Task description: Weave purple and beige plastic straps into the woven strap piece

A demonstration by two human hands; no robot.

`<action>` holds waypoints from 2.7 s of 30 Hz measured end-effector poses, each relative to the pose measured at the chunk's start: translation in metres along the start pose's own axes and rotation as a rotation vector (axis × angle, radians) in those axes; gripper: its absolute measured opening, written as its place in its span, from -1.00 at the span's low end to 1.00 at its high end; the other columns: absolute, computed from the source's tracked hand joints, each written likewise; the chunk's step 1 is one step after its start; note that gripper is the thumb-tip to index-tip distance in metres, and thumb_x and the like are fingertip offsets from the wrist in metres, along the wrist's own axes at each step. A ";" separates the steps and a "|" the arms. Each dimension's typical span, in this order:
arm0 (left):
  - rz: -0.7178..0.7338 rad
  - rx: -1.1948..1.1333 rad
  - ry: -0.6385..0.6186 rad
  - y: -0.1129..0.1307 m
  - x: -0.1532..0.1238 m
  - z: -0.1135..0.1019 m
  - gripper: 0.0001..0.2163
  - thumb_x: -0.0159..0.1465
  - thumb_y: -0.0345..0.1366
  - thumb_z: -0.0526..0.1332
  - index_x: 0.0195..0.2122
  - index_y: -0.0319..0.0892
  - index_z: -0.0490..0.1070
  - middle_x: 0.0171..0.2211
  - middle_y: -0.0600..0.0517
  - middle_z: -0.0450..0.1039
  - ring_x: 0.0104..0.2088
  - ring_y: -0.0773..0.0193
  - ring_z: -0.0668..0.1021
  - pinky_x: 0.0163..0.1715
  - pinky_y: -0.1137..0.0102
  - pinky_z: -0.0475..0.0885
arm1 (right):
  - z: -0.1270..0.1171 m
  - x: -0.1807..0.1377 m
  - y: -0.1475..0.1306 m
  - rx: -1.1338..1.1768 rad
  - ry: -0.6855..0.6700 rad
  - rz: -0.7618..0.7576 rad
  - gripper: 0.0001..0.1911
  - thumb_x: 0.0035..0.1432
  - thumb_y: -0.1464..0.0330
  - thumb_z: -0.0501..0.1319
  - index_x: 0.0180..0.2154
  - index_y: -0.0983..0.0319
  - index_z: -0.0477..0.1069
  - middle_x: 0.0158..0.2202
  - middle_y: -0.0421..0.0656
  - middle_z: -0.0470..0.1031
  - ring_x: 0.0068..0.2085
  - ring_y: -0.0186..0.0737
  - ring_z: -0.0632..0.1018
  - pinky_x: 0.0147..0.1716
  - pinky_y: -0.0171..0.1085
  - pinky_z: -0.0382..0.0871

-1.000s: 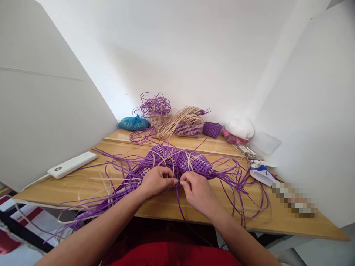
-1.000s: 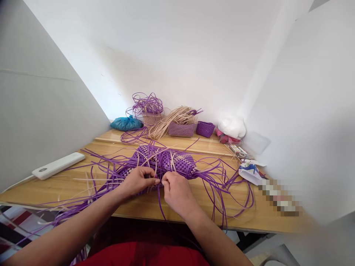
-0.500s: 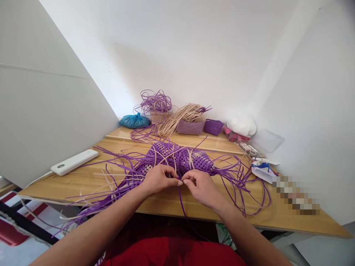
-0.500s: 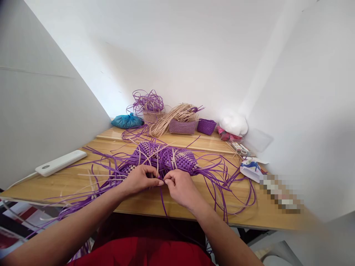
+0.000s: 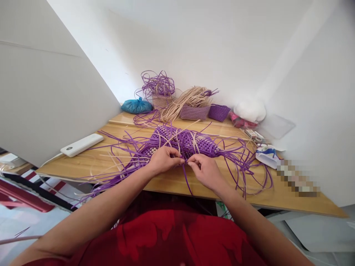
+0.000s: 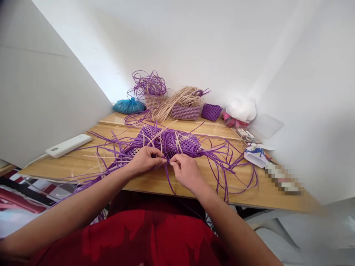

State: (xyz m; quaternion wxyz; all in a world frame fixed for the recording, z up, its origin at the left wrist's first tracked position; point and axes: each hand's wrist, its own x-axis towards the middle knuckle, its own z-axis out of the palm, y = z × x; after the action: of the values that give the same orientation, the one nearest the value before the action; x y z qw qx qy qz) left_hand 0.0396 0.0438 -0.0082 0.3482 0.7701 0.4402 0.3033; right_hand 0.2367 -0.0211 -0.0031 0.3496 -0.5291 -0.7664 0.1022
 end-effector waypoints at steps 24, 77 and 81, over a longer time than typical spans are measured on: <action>0.024 0.024 -0.059 -0.001 0.002 -0.006 -0.76 0.09 -0.08 0.34 -0.41 -0.17 0.61 -0.51 0.10 0.52 -0.45 0.31 0.48 -0.38 0.44 0.30 | 0.001 0.030 -0.008 -0.007 0.147 0.039 -0.92 0.11 0.36 0.32 -0.41 0.21 0.49 -0.48 -0.24 0.53 -0.46 -0.32 0.47 -0.39 -0.34 0.27; 0.028 -0.139 -0.042 -0.004 0.013 -0.012 -0.84 -0.02 -0.26 0.28 -0.59 -0.26 0.48 -0.63 0.12 0.36 -0.54 0.39 0.31 -0.53 0.48 0.16 | -0.016 0.030 -0.035 0.339 -0.325 -0.115 -0.94 0.20 0.43 0.20 -0.35 0.22 0.42 -0.13 -0.12 0.59 -0.19 -0.27 0.57 -0.22 -0.29 0.38; 0.019 -0.152 -0.053 -0.003 0.012 -0.012 -0.83 -0.01 -0.24 0.30 -0.57 -0.27 0.49 -0.61 0.11 0.40 -0.53 0.39 0.34 -0.49 0.47 0.21 | -0.017 0.027 -0.036 0.287 -0.233 -0.105 -0.93 0.21 0.38 0.24 -0.33 0.20 0.48 -0.30 -0.18 0.59 -0.29 -0.30 0.55 -0.27 -0.32 0.37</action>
State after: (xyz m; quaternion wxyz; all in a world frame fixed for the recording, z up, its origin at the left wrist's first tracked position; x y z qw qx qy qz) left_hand 0.0338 0.0585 -0.0013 0.4145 0.7532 0.3992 0.3187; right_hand 0.2157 -0.0162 0.0404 0.3351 -0.4177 -0.8059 0.2526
